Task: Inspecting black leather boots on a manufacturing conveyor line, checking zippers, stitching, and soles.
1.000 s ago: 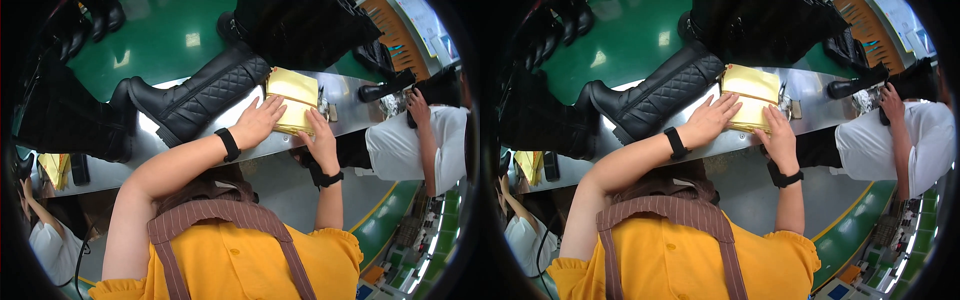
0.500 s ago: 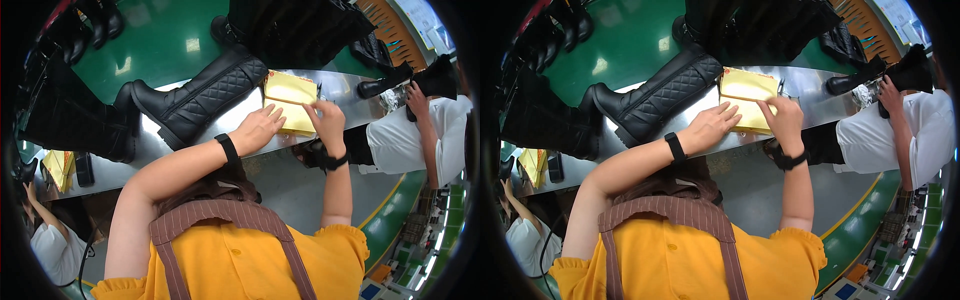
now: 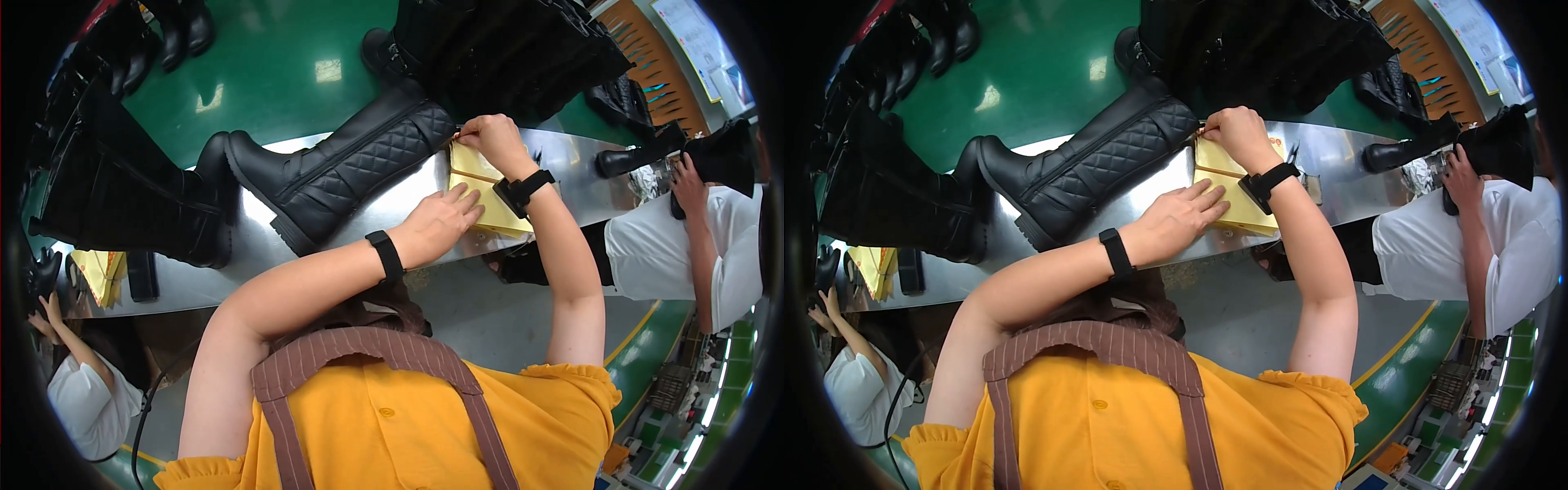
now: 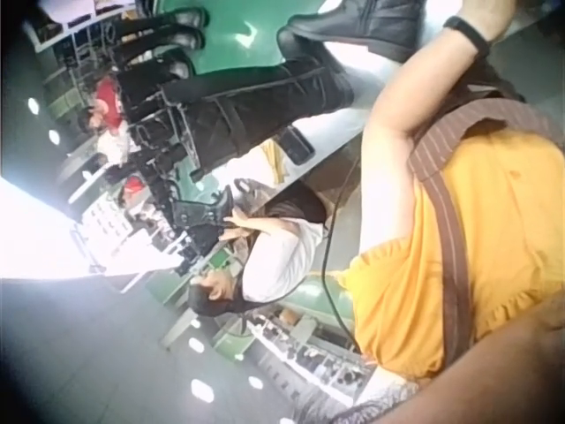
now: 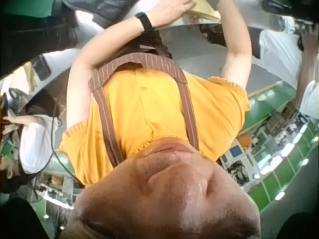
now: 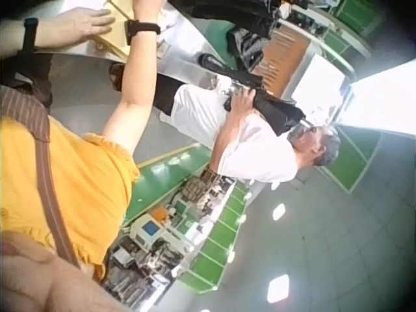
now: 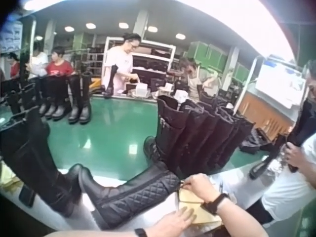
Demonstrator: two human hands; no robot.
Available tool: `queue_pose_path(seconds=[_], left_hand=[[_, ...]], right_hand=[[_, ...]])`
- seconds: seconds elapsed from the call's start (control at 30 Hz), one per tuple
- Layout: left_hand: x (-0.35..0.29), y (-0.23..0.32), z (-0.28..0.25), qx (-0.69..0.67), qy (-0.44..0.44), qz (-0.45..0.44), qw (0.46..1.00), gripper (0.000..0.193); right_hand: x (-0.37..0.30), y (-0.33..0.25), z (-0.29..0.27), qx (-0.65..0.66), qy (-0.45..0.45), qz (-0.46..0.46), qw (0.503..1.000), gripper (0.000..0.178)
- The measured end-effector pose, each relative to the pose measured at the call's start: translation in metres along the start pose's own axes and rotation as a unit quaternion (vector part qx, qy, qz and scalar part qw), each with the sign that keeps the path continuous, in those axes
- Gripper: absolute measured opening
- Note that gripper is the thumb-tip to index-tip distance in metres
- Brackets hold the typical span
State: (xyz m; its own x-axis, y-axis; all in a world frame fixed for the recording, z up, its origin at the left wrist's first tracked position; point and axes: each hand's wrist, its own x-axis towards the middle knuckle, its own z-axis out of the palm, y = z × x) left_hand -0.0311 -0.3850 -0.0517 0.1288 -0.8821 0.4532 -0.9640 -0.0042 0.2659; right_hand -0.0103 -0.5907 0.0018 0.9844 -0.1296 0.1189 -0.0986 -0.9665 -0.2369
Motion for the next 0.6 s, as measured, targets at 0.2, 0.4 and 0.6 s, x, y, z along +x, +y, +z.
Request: queue_pose_path(seconds=[0.2, 0.4, 0.6], left_hand=[[-0.002, 0.002, 0.004, -0.020, 0.013, -0.009, 1.000, 0.035], [-0.007, 0.002, 0.005, 0.013, 0.002, -0.020, 1.000, 0.034], [-0.008, 0.004, 0.006, 0.007, 0.002, -0.017, 1.000, 0.038]], right_hand=[[0.014, -0.002, 0.003, -0.093, -0.051, -0.084, 0.991, 0.012], [0.012, -0.014, -0.001, -0.055, -0.041, -0.122, 0.990, 0.010], [0.014, -0.009, 0.001, -0.023, -0.066, -0.085, 0.994, 0.010]])
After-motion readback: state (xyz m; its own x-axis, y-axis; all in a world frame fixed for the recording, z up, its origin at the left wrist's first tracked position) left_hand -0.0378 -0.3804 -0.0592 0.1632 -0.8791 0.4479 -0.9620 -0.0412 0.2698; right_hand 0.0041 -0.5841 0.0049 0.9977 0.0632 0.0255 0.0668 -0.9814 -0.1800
